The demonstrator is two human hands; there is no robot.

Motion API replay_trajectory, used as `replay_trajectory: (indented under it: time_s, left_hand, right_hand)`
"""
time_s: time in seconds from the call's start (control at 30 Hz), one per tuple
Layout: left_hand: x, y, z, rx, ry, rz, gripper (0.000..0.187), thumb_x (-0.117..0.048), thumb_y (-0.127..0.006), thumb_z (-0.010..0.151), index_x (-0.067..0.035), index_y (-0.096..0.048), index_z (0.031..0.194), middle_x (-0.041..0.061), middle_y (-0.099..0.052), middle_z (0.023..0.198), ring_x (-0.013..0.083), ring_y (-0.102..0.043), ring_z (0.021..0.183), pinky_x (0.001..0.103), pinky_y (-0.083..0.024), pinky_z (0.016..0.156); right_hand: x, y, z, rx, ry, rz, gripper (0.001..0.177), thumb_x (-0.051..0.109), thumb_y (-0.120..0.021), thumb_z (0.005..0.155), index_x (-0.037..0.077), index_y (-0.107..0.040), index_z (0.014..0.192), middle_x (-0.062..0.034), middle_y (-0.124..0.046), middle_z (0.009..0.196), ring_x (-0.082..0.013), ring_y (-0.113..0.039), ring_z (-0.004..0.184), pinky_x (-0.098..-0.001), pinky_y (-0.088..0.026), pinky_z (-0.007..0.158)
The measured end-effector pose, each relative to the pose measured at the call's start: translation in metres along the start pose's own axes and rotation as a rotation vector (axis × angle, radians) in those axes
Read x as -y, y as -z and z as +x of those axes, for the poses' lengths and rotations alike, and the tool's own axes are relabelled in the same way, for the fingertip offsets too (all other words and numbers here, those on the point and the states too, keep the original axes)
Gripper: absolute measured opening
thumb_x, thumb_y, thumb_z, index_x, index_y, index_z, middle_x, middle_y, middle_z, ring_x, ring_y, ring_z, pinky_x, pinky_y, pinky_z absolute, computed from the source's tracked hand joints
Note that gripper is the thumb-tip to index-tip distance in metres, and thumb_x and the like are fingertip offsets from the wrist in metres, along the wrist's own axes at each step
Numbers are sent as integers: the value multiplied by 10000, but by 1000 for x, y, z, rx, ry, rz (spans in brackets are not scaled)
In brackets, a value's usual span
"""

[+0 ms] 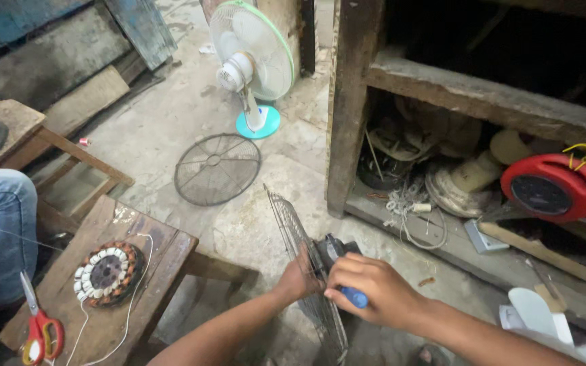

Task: The person disassembles a table fan by removing the front grill and motor housing using a screwdriver. The person then reassembles the fan by reattaching the grill and housing.

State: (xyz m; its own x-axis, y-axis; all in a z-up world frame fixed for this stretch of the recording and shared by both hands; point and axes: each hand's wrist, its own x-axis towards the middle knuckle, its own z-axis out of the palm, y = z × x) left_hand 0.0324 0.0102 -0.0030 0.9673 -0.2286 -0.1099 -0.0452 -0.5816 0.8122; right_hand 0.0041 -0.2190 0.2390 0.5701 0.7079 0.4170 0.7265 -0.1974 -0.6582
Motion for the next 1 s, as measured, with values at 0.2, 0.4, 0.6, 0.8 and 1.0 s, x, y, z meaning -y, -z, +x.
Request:
replay_trajectory:
  time_s: [0.2,0.4,0.6,0.8,1.0]
  left_hand:
    - [-1,5,0,23,-12,-2,1263,-295,-942,638,31,-115,1536,246,-633,1288,366,-649,1196,418,-526,1005]
    - [-26,15,-9,28,15,-48,1196,-387,-974,597,-10,-262,1480,235,-662,1279,366,-660,1204,420,-515,1034]
    - [-37,19,-3,107,129,137,1423,-503,-958,597,96,-68,1532,326,-587,1301,439,-617,1199,431,-501,1036]
    - [-29,16,-4,73,35,130,1462,-546,-960,593,145,-54,1508,350,-546,1349,456,-588,1239,432,-481,1059]
    - [-21,13,-7,72,-24,87,1426,-568,-925,609,125,-100,1543,321,-563,1371,438,-593,1266,435,-489,1073]
  right_hand:
    - [-9,3,-6,-84,-15,68,67,82,-750,880,41,-697,879,-63,-694,901,-239,-666,865,-359,-531,761]
    - [-5,13,-5,22,-115,0,96,120,-776,852,59,-704,838,-60,-698,857,-234,-667,824,-351,-524,729]
    - [-8,16,-2,38,-145,28,92,117,-752,877,39,-708,857,-57,-696,873,-223,-657,844,-350,-513,759]
    - [-11,19,-13,-42,-357,444,163,72,-561,1035,44,-710,978,-64,-682,1003,-156,-669,965,-304,-545,854]
    - [34,48,-27,-148,-87,956,237,212,-606,1168,79,-617,1364,-62,-648,1016,-133,-554,854,-254,-477,774]
